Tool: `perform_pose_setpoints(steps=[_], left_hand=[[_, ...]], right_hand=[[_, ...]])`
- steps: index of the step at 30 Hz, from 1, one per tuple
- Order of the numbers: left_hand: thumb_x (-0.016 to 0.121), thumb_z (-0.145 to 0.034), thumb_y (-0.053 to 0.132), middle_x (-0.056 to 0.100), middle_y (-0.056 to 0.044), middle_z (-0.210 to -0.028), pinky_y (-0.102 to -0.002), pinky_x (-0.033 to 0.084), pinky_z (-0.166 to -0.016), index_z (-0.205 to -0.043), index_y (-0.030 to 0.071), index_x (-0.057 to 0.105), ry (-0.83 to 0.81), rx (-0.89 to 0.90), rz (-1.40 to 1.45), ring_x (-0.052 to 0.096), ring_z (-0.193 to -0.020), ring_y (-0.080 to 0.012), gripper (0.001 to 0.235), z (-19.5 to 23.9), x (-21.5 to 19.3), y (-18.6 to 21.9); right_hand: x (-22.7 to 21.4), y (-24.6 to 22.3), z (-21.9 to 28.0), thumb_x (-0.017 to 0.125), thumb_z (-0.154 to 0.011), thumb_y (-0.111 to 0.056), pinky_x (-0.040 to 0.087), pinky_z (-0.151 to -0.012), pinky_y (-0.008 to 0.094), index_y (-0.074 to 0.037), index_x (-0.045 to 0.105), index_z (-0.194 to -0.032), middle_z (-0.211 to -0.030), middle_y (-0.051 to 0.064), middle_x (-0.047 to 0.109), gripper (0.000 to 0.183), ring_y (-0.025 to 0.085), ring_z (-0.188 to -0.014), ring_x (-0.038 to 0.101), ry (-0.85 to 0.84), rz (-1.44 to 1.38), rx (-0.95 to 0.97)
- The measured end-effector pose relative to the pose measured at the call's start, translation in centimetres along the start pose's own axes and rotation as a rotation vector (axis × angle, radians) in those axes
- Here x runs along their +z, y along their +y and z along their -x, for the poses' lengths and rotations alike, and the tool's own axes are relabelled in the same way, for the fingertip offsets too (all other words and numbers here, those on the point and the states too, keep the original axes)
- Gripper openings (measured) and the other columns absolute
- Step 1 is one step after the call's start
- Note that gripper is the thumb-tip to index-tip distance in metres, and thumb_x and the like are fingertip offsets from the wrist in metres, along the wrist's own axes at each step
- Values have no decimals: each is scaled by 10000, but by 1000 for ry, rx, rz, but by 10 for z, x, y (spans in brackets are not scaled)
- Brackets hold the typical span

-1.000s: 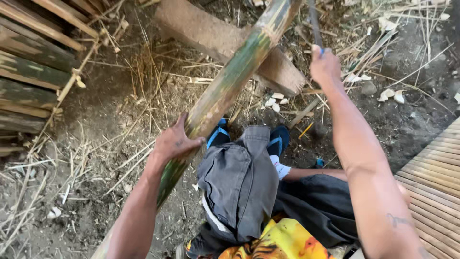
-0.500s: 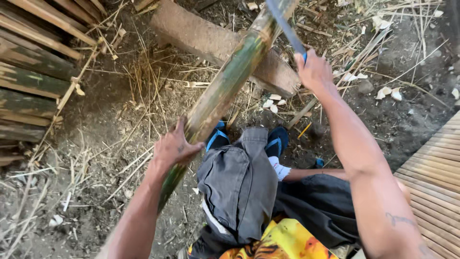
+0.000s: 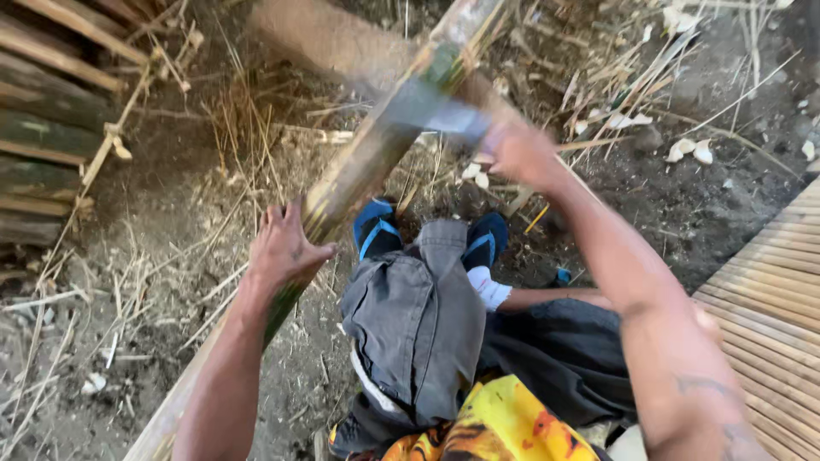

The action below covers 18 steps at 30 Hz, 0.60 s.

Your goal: The person uses a machete to shave the outer layer of a bamboo pole resting on a wooden support. The person repeatedly strikes the bamboo to remove the outer skin, rotating the pole to access different sides.

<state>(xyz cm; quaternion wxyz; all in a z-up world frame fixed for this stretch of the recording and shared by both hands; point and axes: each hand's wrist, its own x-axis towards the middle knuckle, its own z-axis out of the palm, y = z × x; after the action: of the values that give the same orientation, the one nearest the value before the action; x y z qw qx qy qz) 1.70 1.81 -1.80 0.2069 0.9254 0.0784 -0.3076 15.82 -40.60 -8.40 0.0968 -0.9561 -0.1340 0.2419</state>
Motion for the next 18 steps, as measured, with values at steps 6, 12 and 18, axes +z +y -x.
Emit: perform_pose_setpoints(steps=[6,12,18], left_hand=[[848,-660,515,479,-296,-1333,-556,583,-884,-1529,113,345,-49,-26,-14,619,-1134,-447,1081,10,-9,14],[812,-714,485,530,-309,-1346,-536,618,-859,-1562,30,254,-66,-67,-7,697,-1011,-444,1112,7,8,14],[838,-689,479,585,-279,-1311,-530,577,-931,-1531,-22,287,89,51,-21,642,-1129,-423,1124,6,33,3]], right_hand=[[-26,51,-31,451,-1132,-489,513,-743,627,7,567,-1078,-886,319,683,512,526,-841,657,477,14,205],[-44,-52,19,472,-1019,-464,564,-654,568,-28,557,-1099,-977,249,670,452,428,-803,715,161,-215,22],[-43,1,4,453,-1069,-578,534,-753,595,-31,562,-1141,-910,261,715,563,466,-852,696,211,90,171]])
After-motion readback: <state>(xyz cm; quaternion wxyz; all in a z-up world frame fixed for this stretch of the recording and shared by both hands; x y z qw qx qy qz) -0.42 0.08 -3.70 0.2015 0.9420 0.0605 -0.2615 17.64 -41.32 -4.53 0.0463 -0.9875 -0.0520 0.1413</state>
